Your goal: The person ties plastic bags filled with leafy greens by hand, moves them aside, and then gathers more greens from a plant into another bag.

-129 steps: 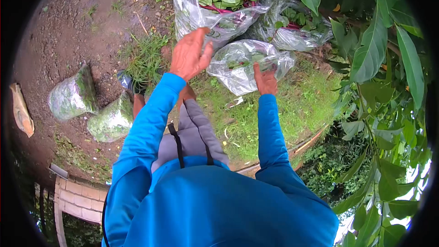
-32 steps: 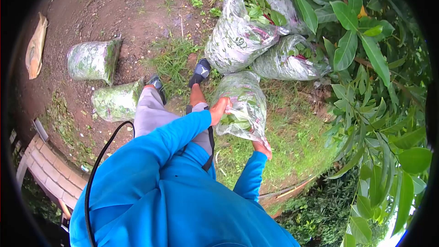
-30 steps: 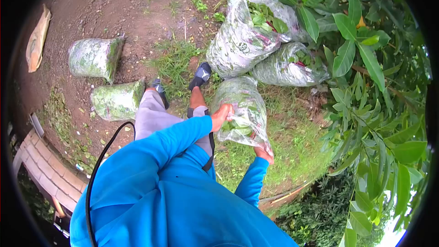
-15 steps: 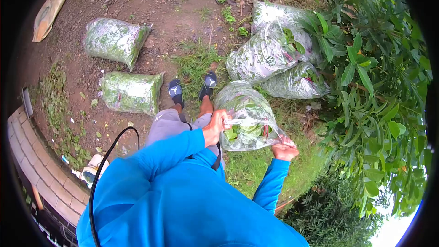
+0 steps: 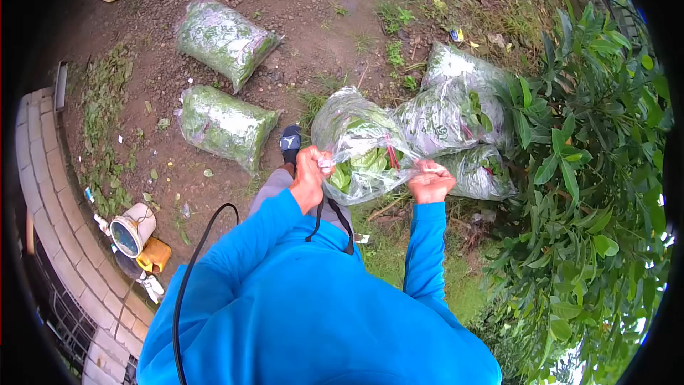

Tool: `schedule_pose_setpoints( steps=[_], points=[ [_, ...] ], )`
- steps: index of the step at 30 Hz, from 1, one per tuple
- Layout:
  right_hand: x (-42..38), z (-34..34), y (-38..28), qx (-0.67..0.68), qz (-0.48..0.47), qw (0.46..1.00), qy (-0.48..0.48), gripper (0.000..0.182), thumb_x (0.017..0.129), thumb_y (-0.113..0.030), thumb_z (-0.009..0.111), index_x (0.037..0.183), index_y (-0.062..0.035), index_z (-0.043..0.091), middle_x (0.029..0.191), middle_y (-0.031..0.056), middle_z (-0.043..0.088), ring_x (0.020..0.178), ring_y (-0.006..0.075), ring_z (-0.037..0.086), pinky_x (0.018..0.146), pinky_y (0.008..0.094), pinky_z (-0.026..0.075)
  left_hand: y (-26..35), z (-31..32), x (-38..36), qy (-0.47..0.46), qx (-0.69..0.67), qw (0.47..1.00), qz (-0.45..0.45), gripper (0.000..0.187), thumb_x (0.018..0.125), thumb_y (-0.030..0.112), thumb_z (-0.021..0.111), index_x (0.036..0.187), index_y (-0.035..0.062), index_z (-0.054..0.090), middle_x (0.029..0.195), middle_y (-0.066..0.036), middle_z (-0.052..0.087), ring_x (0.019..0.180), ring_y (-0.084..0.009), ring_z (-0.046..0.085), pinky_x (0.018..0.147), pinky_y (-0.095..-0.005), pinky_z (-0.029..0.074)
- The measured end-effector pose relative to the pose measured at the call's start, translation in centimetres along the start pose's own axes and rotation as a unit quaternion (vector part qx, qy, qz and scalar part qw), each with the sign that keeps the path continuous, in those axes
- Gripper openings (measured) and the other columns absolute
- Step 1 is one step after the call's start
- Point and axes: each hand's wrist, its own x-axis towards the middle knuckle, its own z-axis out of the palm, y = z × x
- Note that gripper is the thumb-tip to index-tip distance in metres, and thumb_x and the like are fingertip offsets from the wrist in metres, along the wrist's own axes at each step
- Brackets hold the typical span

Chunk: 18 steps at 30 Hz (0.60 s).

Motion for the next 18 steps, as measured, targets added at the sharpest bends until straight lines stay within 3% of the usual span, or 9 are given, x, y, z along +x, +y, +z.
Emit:
schedule_pose_setpoints(
  steps=[1, 4, 7, 9, 11, 13, 14, 15, 18],
  points=[
    [0.9, 0.7, 0.8, -0.045, -0.005, 0.999, -0.003, 0.015, 0.070, -0.018, 0.042, 0.058, -0.0088, 0.043, 0.064, 0.0083, 0.047, 0.061, 0.0232, 0.043, 0.083, 0.0464, 0.042, 0.5, -0.1, 0.3, 0.001, -0.005, 0.999, 0.048, 0.017, 0.075, 0.023, 0.042, 0.063, 0.0137, 0.037, 0.066, -0.004, 0.043, 0.058, -0.0169, 0.036, 0.055, -0.0298, 0.032],
    [2.0, 3.2, 2.3, -0.042, 0.054, 0.997, -0.046, 0.016, 0.071, -0.016, 0.041, 0.058, -0.0073, 0.042, 0.065, 0.0106, 0.049, 0.062, 0.0248, 0.046, 0.083, 0.0475, 0.042, 1.8, 0.2, 2.6, 0.008, -0.068, 0.993, 0.094, 0.016, 0.075, 0.022, 0.042, 0.062, 0.0141, 0.037, 0.069, -0.006, 0.046, 0.061, -0.0177, 0.040, 0.057, -0.0302, 0.034],
    [4.5, 6.1, 5.7, -0.055, 0.047, 0.997, -0.017, 0.009, 0.067, -0.013, 0.042, 0.065, -0.0046, 0.045, 0.065, 0.0116, 0.049, 0.060, 0.0243, 0.046, 0.080, 0.0438, 0.044, 3.0, 0.6, 7.0, -0.035, -0.085, 0.989, 0.115, 0.013, 0.074, 0.020, 0.043, 0.064, 0.0144, 0.039, 0.071, -0.006, 0.048, 0.063, -0.0187, 0.043, 0.058, -0.0308, 0.037],
    [6.3, 7.8, 8.1, -0.059, 0.078, 0.995, -0.026, 0.010, 0.065, -0.012, 0.043, 0.068, -0.0031, 0.046, 0.065, 0.0120, 0.049, 0.060, 0.0246, 0.046, 0.078, 0.0416, 0.045, 4.6, 1.3, 9.3, 0.073, -0.151, 0.975, 0.145, 0.010, 0.073, 0.021, 0.045, 0.067, 0.0143, 0.040, 0.073, -0.006, 0.048, 0.065, -0.0200, 0.045, 0.060, -0.0318, 0.039],
    [9.1, 8.0, 11.3, -0.028, 0.111, 0.992, -0.060, 0.012, 0.061, -0.012, 0.041, 0.067, -0.0021, 0.046, 0.069, 0.0137, 0.051, 0.061, 0.0260, 0.048, 0.068, 0.0383, 0.045, 5.0, -0.9, 13.4, 0.063, -0.140, 0.978, 0.143, 0.009, 0.071, 0.021, 0.046, 0.070, 0.0140, 0.041, 0.075, -0.005, 0.049, 0.065, -0.0204, 0.045, 0.060, -0.0326, 0.040],
    [11.1, 8.2, 14.8, -0.061, 0.088, 0.994, -0.019, 0.009, 0.061, -0.012, 0.041, 0.066, -0.0050, 0.044, 0.069, 0.0129, 0.051, 0.059, 0.0250, 0.046, 0.065, 0.0359, 0.044, 4.7, -4.1, 18.2, 0.024, -0.083, 0.986, 0.142, 0.010, 0.072, 0.022, 0.045, 0.070, 0.0139, 0.040, 0.075, -0.004, 0.048, 0.065, -0.0205, 0.045, 0.061, -0.0329, 0.041],
    [12.1, 7.6, 15.8, -0.068, 0.083, 0.994, -0.012, 0.009, 0.061, -0.012, 0.041, 0.066, -0.0050, 0.044, 0.069, 0.0129, 0.051, 0.059, 0.0250, 0.046, 0.065, 0.0359, 0.044, 5.1, -3.8, 19.1, 0.097, -0.107, 0.978, 0.152, 0.012, 0.072, 0.024, 0.045, 0.071, 0.0137, 0.040, 0.073, -0.004, 0.045, 0.062, -0.0195, 0.042, 0.058, -0.0316, 0.039],
    [13.2, 7.4, 16.8, -0.106, 0.098, 0.989, 0.002, 0.009, 0.064, -0.014, 0.041, 0.067, -0.0057, 0.044, 0.069, 0.0117, 0.052, 0.060, 0.0246, 0.047, 0.066, 0.0348, 0.044, 5.7, -4.5, 20.0, 0.099, -0.113, 0.978, 0.144, 0.012, 0.072, 0.024, 0.045, 0.071, 0.0137, 0.040, 0.073, -0.004, 0.045, 0.062, -0.0195, 0.042, 0.058, -0.0316, 0.039],
    [12.2, 12.3, 18.0, -0.220, 0.107, 0.969, -0.022, 0.012, 0.068, -0.019, 0.042, 0.070, -0.0074, 0.047, 0.071, 0.0093, 0.054, 0.064, 0.0236, 0.049, 0.069, 0.0344, 0.043, 8.8, -6.4, 22.3, 0.012, -0.084, 0.988, 0.129, 0.014, 0.074, 0.026, 0.044, 0.072, 0.0131, 0.039, 0.070, -0.005, 0.041, 0.060, -0.0186, 0.040, 0.057, -0.0290, 0.035]
  ],
)
